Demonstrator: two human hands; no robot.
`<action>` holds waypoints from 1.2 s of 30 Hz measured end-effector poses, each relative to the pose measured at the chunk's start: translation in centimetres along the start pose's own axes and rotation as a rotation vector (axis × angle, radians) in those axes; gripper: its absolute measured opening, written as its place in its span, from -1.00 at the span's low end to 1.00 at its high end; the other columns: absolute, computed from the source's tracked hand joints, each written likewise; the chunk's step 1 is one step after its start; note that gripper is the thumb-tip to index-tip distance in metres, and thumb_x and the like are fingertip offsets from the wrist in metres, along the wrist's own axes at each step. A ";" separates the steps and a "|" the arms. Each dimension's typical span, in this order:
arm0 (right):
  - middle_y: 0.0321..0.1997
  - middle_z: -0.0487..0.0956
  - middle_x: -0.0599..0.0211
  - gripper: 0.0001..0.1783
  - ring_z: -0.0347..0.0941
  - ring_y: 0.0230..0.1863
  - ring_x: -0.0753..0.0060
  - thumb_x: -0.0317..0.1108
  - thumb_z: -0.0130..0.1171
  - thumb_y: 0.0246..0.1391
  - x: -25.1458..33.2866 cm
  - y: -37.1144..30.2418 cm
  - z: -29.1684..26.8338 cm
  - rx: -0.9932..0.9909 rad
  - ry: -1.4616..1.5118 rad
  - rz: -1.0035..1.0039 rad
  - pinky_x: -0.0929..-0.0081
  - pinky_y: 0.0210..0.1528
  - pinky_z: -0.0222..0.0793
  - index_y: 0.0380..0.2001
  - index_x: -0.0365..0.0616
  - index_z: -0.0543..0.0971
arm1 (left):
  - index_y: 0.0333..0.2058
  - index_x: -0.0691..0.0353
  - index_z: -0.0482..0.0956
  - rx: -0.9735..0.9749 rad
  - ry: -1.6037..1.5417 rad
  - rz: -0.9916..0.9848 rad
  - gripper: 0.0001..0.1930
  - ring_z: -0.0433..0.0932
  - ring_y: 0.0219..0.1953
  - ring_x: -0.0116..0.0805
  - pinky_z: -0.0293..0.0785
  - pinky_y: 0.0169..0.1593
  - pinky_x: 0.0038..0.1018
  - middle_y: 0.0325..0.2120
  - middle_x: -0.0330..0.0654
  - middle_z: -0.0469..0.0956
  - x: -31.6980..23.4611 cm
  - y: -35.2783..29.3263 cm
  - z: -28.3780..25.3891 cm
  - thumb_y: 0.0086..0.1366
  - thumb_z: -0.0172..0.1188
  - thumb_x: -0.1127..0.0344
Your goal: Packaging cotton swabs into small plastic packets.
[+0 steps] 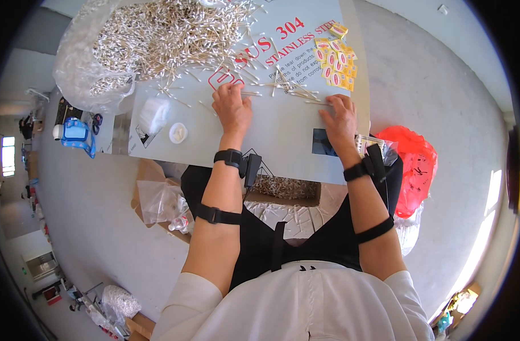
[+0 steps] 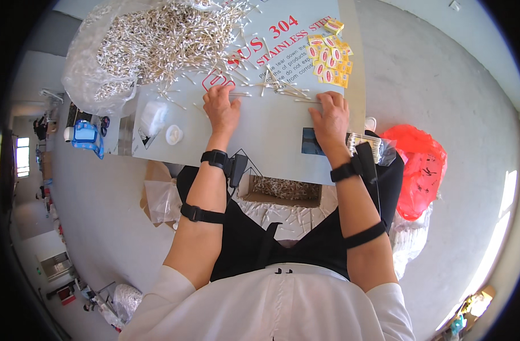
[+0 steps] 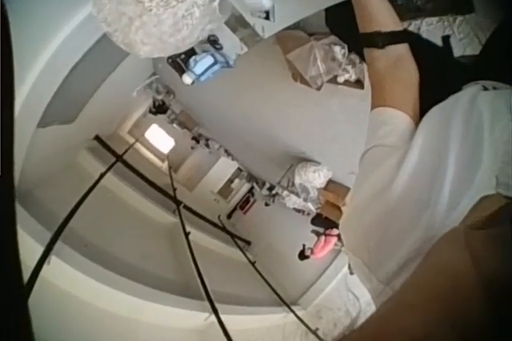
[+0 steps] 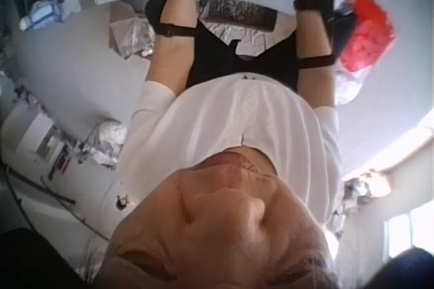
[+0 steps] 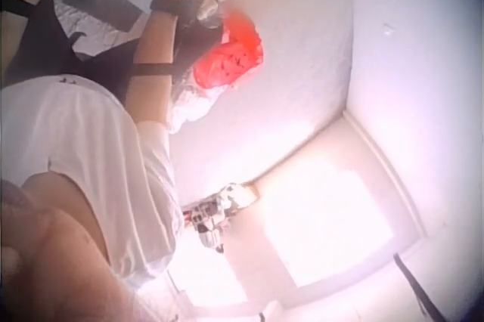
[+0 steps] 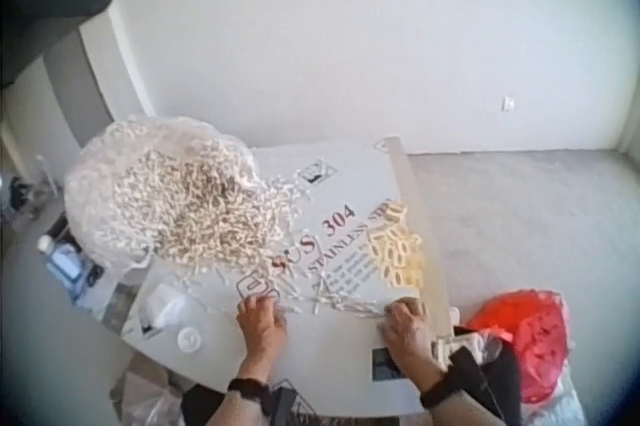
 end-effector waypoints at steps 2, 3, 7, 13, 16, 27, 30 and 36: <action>-0.24 0.51 0.23 -0.82 0.41 -0.17 0.06 -0.45 0.28 -0.14 0.3 0.3 1.1 0.036 -0.010 -0.036 0.21 -0.07 0.34 -0.37 -0.12 0.58 | -0.29 0.06 0.51 0.031 -0.021 0.008 -0.72 0.32 0.02 -0.10 0.26 0.02 -0.13 -0.21 -0.25 0.41 0.0 0.2 0.6 0.00 0.35 0.43; -0.24 0.51 0.23 -0.82 0.41 -0.17 0.06 -0.45 0.28 -0.14 0.4 0.0 1.2 0.036 -0.015 -0.036 0.21 -0.07 0.34 -0.37 -0.12 0.58 | -0.29 0.06 0.51 0.033 -0.026 0.008 -0.72 0.32 0.02 -0.10 0.26 0.02 -0.13 -0.21 -0.25 0.41 -0.3 -0.2 0.8 0.00 0.35 0.43; -0.35 0.48 0.31 -0.90 0.39 -0.24 0.12 -0.46 0.26 -0.15 2.8 -2.9 1.8 0.084 0.069 -0.131 0.21 -0.17 0.31 -0.47 -0.09 0.57 | -0.41 0.05 0.48 0.050 -0.145 0.107 -0.78 0.35 -0.05 -0.11 0.26 -0.02 -0.14 -0.29 -0.29 0.41 -4.8 -3.6 1.7 -0.02 0.34 0.44; -0.22 0.48 0.25 -0.76 0.39 -0.15 0.09 -0.44 0.31 -0.20 3.4 -4.1 2.4 0.179 0.187 -0.103 0.23 -0.09 0.34 -0.35 -0.11 0.57 | -0.25 0.07 0.49 0.129 -0.323 0.187 -0.67 0.34 0.00 -0.07 0.25 0.03 -0.16 -0.19 -0.20 0.42 -8.7 -3.1 2.4 -0.04 0.34 0.43; -0.09 0.46 0.16 -0.59 0.36 -0.04 0.04 -0.41 0.35 -0.22 2.4 -2.2 1.0 -0.006 0.168 -0.016 0.22 0.01 0.33 -0.19 -0.13 0.54 | -0.08 0.08 0.48 0.009 -0.258 0.137 -0.52 0.30 0.08 -0.02 0.21 0.09 -0.14 -0.04 -0.13 0.39 -5.9 0.3 2.1 -0.04 0.38 0.37; -0.33 0.47 0.35 -0.85 0.37 -0.18 0.15 -0.40 0.33 -0.17 1.5 2.1 3.9 0.071 -0.002 -0.128 0.25 -0.15 0.31 -0.46 -0.06 0.57 | -0.42 0.06 0.51 0.115 -0.071 0.134 -0.84 0.41 -0.17 -0.16 0.26 -0.09 -0.19 -0.39 -0.28 0.45 -5.9 1.1 3.6 0.05 0.34 0.35; -0.37 0.47 0.34 -0.87 0.38 -0.24 0.14 -0.41 0.32 -0.16 1.6 0.3 3.0 0.131 0.074 -0.134 0.25 -0.16 0.31 -0.47 -0.06 0.57 | -0.45 0.05 0.50 0.035 -0.042 0.139 -0.87 0.42 -0.22 -0.18 0.27 -0.15 -0.22 -0.44 -0.29 0.44 -4.8 0.4 2.2 0.06 0.30 0.40; -0.35 0.47 0.38 -0.88 0.38 -0.23 0.20 -0.40 0.32 -0.16 3.3 -2.9 2.6 0.232 0.161 -0.182 0.26 -0.16 0.29 -0.49 -0.05 0.57 | -0.45 0.04 0.51 0.224 -0.074 0.266 -0.88 0.41 -0.25 -0.19 0.24 -0.23 -0.22 -0.46 -0.30 0.43 -8.1 -1.9 3.4 0.06 0.26 0.42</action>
Point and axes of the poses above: each hand's wrist, its own y-axis towards the middle knuckle, its own z-axis out of the palm, x = y × z, the point moved 10 cm from there along y, towards the middle knuckle
